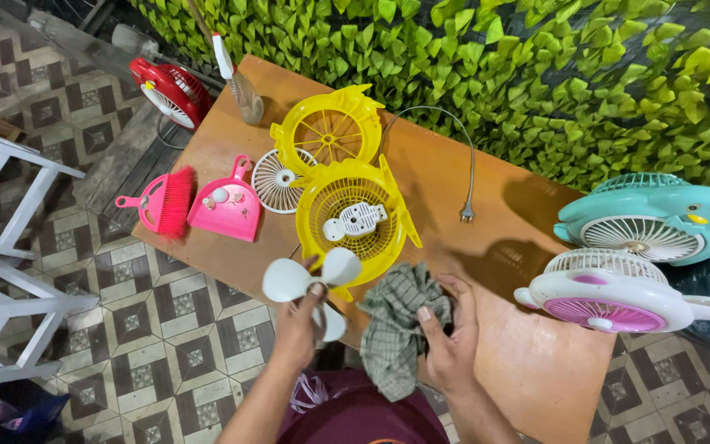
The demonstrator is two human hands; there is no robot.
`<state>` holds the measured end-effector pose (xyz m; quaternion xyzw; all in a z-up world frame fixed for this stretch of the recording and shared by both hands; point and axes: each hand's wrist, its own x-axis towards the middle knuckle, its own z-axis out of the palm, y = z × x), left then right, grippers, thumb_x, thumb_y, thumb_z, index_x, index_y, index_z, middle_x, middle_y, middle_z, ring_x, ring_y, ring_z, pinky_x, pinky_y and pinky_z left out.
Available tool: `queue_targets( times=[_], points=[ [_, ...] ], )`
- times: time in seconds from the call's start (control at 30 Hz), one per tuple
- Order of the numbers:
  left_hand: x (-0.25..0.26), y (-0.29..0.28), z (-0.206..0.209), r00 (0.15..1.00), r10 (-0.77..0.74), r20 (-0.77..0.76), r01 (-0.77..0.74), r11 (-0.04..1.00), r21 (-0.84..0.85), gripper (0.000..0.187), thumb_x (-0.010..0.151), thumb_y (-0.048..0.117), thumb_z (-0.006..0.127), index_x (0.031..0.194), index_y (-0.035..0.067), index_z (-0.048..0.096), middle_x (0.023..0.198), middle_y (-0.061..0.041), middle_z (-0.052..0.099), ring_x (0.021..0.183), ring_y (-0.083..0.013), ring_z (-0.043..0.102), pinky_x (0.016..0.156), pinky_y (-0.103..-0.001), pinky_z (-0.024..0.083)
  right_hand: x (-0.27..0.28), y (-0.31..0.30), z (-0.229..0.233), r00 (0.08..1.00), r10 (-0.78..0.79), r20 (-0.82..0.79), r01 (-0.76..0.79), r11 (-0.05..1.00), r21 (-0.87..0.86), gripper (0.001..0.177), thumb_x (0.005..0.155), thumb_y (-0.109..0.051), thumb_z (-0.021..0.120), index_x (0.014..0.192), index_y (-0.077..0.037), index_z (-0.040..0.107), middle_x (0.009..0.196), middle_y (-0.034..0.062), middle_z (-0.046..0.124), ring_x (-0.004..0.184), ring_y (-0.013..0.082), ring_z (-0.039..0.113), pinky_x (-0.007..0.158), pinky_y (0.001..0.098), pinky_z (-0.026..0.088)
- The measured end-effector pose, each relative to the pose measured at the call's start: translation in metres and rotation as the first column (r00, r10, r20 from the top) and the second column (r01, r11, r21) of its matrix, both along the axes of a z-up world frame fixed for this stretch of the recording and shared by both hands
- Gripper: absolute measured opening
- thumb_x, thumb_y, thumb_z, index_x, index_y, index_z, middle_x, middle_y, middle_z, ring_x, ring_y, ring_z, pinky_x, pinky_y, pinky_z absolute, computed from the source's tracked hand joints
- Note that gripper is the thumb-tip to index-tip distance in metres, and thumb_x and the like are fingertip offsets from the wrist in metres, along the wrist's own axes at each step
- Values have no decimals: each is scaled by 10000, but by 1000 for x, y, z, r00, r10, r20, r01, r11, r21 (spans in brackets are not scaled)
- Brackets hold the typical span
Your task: The person wipes the interior of a yellow electric fan housing with a cloth, then cleans the fan blade and motor housing. They place the cleaned blade back into the fan housing and continue wiping the interior.
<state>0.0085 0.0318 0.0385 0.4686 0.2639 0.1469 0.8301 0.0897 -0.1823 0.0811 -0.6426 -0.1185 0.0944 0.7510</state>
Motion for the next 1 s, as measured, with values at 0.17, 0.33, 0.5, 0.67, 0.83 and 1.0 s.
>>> queue_targets(
  times=[0.17, 0.33, 0.5, 0.67, 0.83, 1.0],
  points=[
    [-12, -54, -37, 986, -110, -128, 135, 968, 211, 356, 1105, 303, 515, 1207, -19, 626, 1063, -99, 661, 977, -165, 611, 871, -334, 521, 2, 48, 26, 546, 277, 791, 397, 745, -535, 336, 886, -260, 708, 1152, -78, 616, 1133, 224, 516, 1036, 396, 541, 930, 441, 435],
    [-21, -43, -44, 971, -156, -179, 193, 957, 215, 440, 1069, 369, 436, 1176, 12, 669, 1012, -54, 694, 924, -142, 623, 829, -306, 517, 28, 59, 4, 777, 249, 579, 136, 831, -540, 241, 945, -178, 676, 1127, -42, 596, 1151, 200, 624, 1065, 397, 609, 936, 462, 490],
    [-19, -33, -21, 980, -147, -136, 181, 940, 288, 518, 1083, 415, 357, 1153, 3, 664, 994, -71, 710, 906, -162, 646, 817, -311, 524, 28, 48, -17, 783, 190, 593, 125, 885, -449, 295, 939, -117, 662, 1182, 3, 546, 1094, 214, 614, 1010, 383, 617, 893, 463, 506],
    [-11, -31, -14, 978, -162, -133, 199, 918, 344, 538, 1088, 437, 328, 1139, 7, 647, 928, -96, 688, 859, -170, 648, 792, -326, 530, 32, 27, -28, 881, -211, 423, 345, 898, -272, 273, 1024, -121, 580, 1278, -32, 536, 1150, 174, 584, 960, 334, 655, 875, 424, 549],
    [-9, -21, -18, 960, -171, -221, 239, 910, 338, 603, 1080, 487, 262, 1145, 23, 642, 957, -55, 652, 882, -152, 598, 815, -315, 497, 28, 46, -35, 687, 393, 611, 149, 747, -648, 525, 769, -91, 704, 1290, -111, 637, 1138, 200, 582, 1068, 421, 559, 934, 524, 474],
    [-11, -12, -15, 973, -179, -145, 222, 898, 381, 615, 1097, 484, 238, 1128, 4, 622, 978, -66, 648, 913, -154, 598, 835, -320, 502, 26, 56, -17, 805, 173, 567, 216, 805, -553, 438, 897, -57, 628, 1328, -134, 658, 1201, 143, 619, 1101, 379, 580, 946, 455, 501]
  ],
)
